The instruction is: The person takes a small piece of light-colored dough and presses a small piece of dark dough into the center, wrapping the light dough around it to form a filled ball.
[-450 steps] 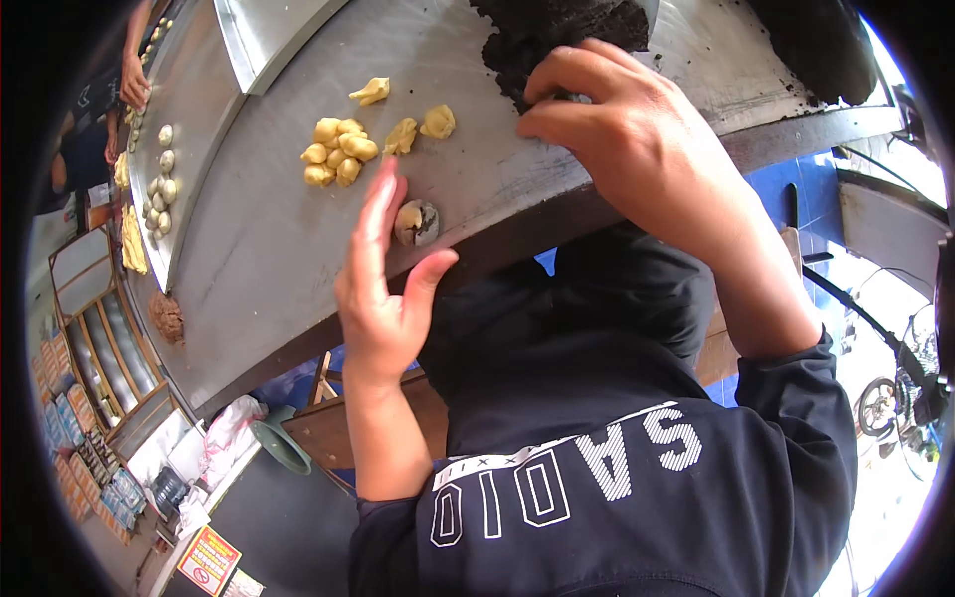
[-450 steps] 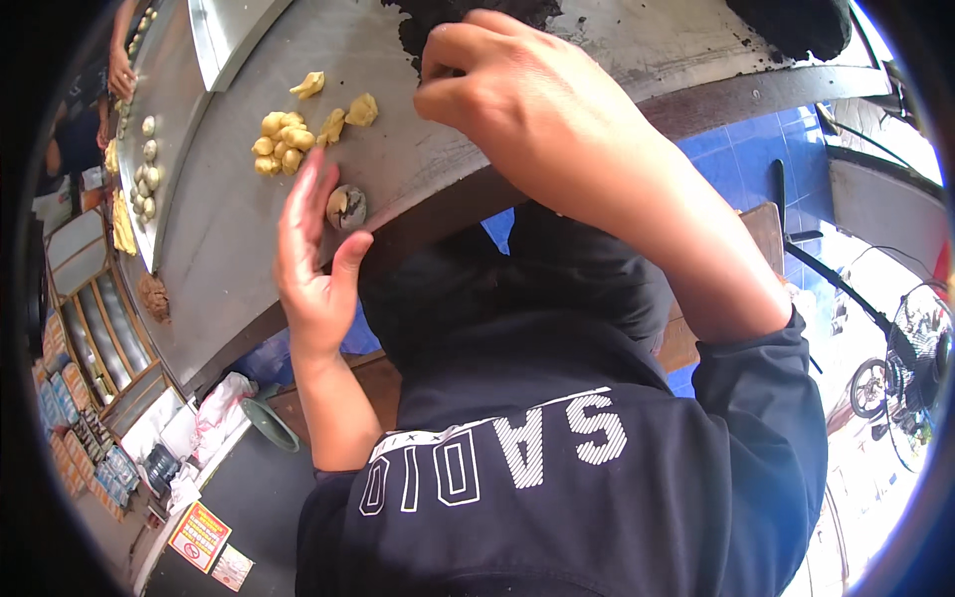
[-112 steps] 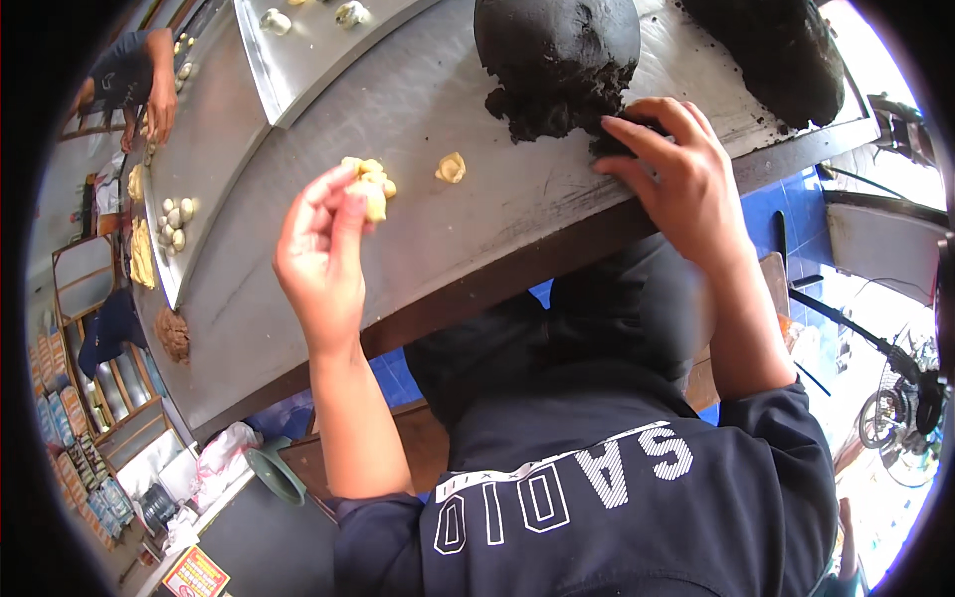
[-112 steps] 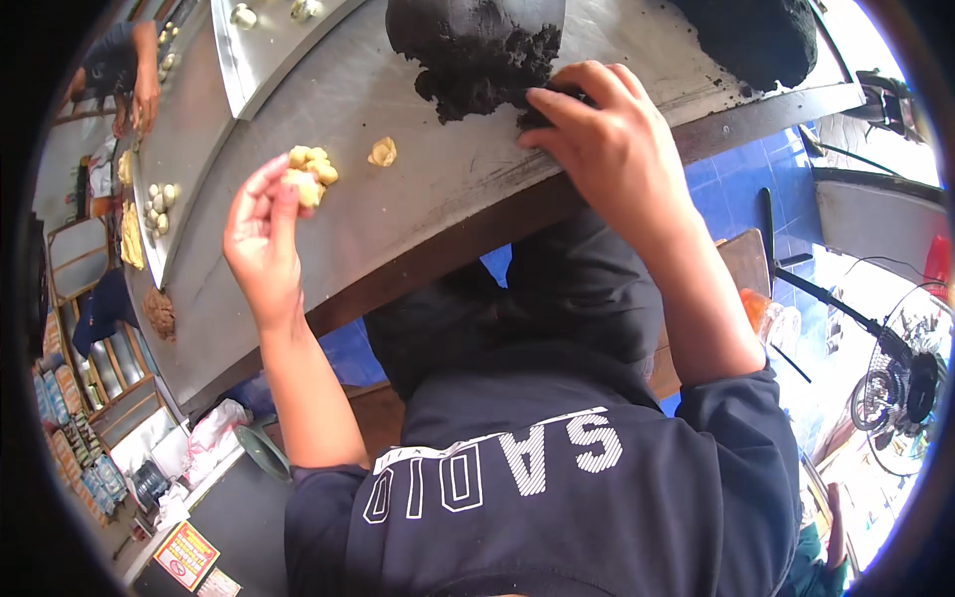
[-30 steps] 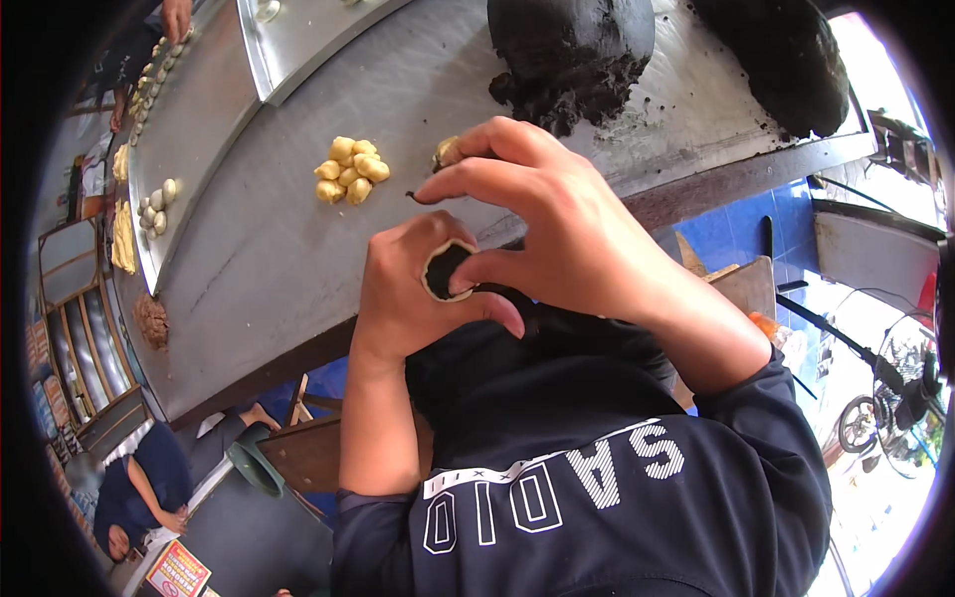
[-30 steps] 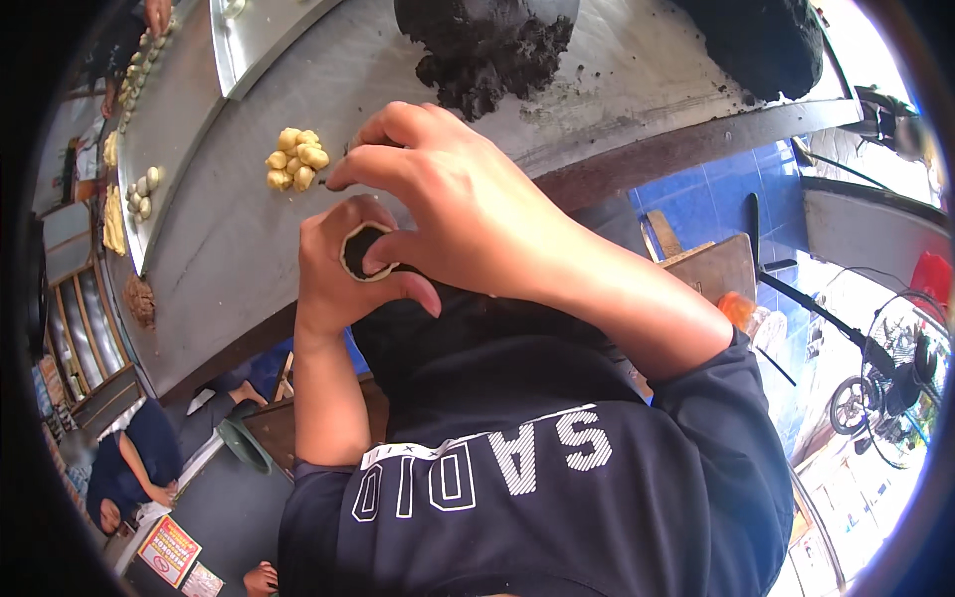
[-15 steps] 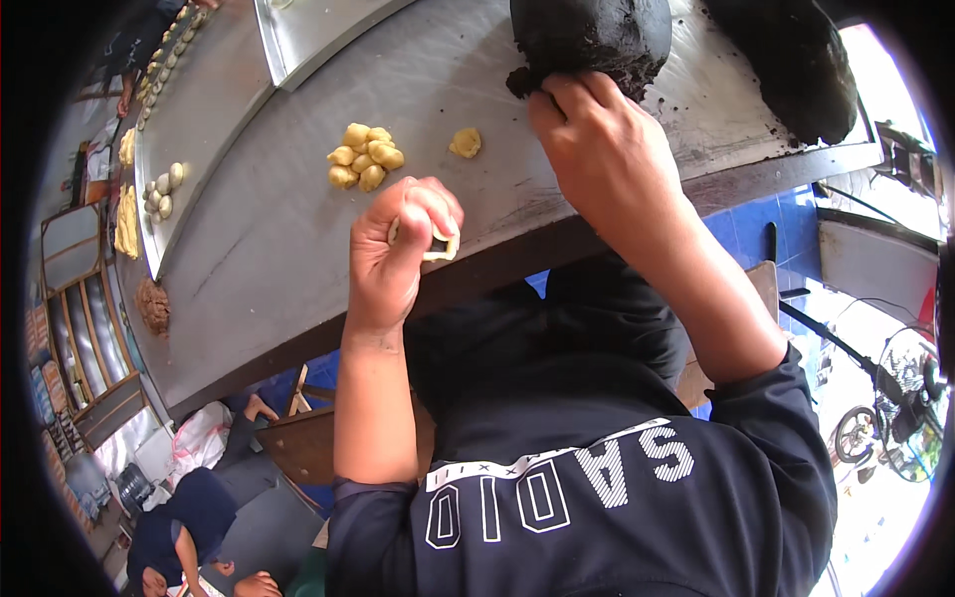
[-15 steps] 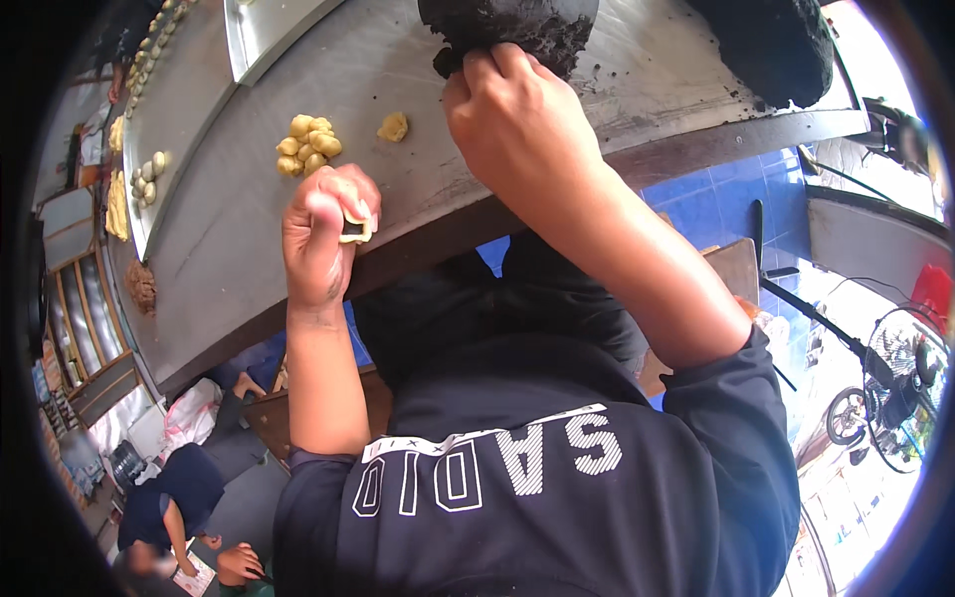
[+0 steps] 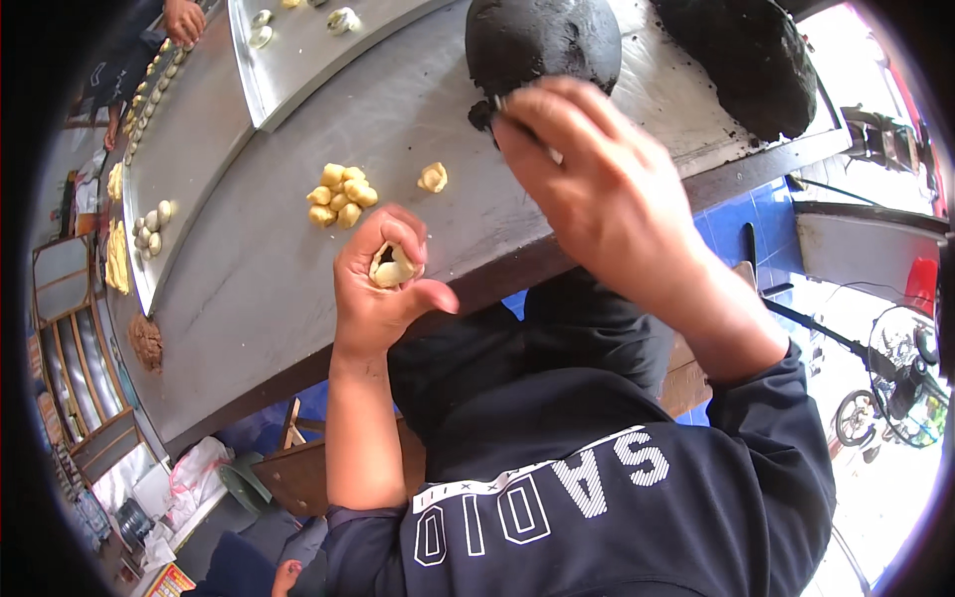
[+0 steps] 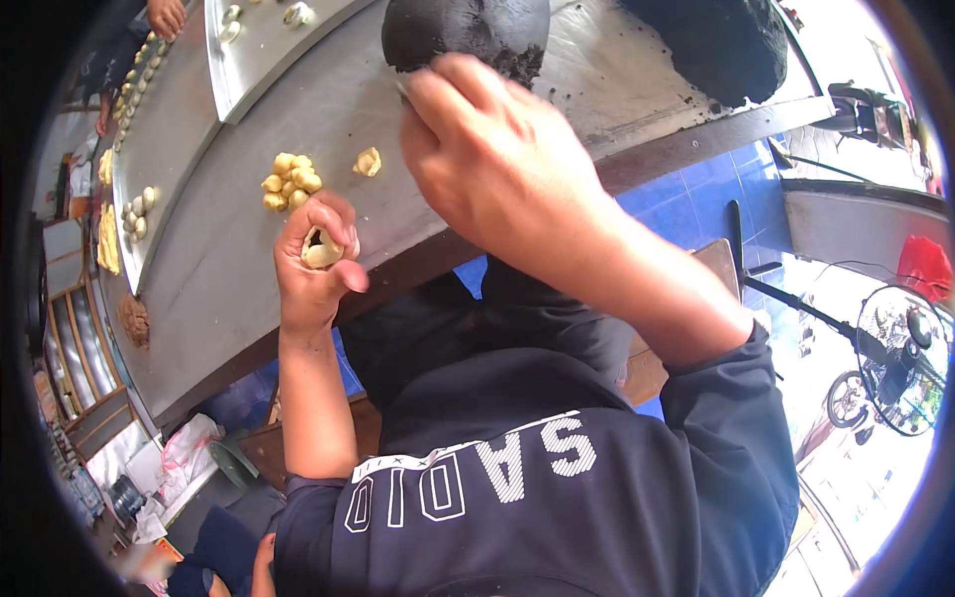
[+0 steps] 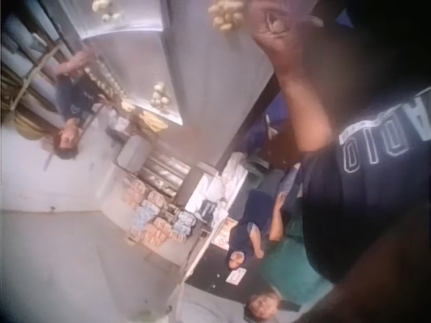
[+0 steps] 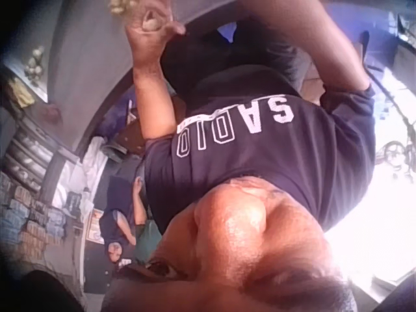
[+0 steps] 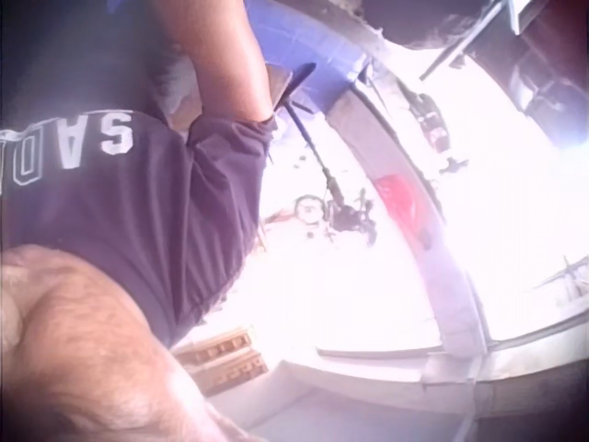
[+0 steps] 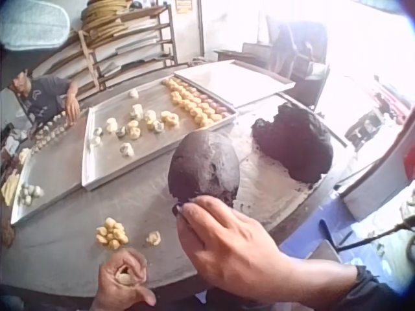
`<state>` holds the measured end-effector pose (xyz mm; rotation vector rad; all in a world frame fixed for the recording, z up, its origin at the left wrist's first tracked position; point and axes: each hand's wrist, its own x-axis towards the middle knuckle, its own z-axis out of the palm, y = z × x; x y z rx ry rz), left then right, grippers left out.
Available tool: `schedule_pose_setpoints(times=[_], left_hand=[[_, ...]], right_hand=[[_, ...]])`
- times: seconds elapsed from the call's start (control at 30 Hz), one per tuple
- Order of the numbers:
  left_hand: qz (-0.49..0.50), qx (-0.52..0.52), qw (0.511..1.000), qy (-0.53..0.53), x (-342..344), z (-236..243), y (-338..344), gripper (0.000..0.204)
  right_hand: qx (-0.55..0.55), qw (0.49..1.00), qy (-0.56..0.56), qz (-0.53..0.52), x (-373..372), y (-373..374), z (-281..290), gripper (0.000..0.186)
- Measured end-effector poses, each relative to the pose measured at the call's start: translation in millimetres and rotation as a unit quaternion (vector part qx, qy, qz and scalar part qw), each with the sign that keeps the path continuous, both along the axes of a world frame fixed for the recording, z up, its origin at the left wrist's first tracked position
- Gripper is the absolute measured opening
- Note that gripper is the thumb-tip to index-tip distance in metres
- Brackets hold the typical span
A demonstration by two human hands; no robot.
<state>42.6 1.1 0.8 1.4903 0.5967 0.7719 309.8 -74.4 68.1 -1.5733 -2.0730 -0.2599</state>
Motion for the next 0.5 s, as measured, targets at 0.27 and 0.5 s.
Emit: schedule_pose_setpoints(times=[0.27, 0.5], left_hand=[[0.026, 0.016, 0.999, -0.031, 5.6, 0.8, -13.5, 0.047], [0.035, 0.149, 0.946, 0.286, -3.0, 43.4, -23.5, 0.022]], right_hand=[[0.045, 0.990, -0.111, -0.081, -5.1, 12.6, -53.5, 0.029], [-0.071, 0.991, 0.114, 0.015, 4.0, -15.4, -39.5, 0.017]])
